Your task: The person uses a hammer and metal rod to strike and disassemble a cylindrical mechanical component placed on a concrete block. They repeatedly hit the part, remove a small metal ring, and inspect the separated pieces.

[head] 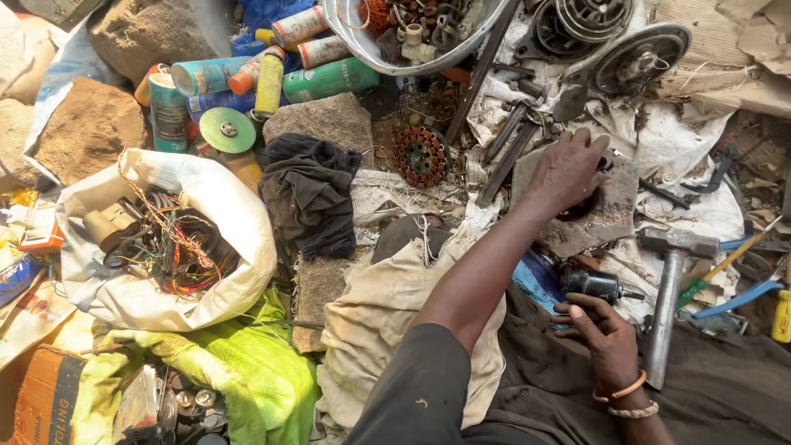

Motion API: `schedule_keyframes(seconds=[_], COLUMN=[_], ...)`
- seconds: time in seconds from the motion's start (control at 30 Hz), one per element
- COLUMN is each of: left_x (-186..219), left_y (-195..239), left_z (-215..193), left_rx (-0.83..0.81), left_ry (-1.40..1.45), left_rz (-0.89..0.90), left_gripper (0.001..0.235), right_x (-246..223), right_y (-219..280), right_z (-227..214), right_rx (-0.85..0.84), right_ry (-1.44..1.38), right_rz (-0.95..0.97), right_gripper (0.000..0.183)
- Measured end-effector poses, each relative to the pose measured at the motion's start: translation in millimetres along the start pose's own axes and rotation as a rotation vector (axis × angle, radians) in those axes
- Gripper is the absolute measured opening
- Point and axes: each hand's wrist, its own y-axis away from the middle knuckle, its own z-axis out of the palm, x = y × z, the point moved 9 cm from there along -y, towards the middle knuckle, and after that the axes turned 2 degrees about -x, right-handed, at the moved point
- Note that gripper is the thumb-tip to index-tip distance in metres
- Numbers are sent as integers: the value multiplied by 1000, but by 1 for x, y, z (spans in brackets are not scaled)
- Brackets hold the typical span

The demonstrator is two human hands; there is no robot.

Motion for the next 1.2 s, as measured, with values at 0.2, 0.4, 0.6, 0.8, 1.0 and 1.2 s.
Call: schedule_keyframes(seconds=[0.2,0.4,0.6,0.8,1.0,1.2], left_x=[-1,15,13,6,-7,-44], left_y=[5,-3,5,0,-2,4], left_z=[31,26,22,24,20,6], left_rx=[189,204,211,68,139,196], left_ry=[-84,-248,-182,-19,-5,422], left_rz=[55,95,127,52,67,-184], left_gripper=[25,27,36,40,31,25], right_x=[21,4,15,26,22,22], right_y=[-6,-8,-8,-5,-10,-10], right_z=[-5,8,5,7,10,7], right_rx=[-6,-56,-104,-155,-151,-140], right_ry=[3,0,-2,-18,37,30], right_rz=[67,10,-17,-54,-53,-19], right_gripper=[38,39,42,41,39,40])
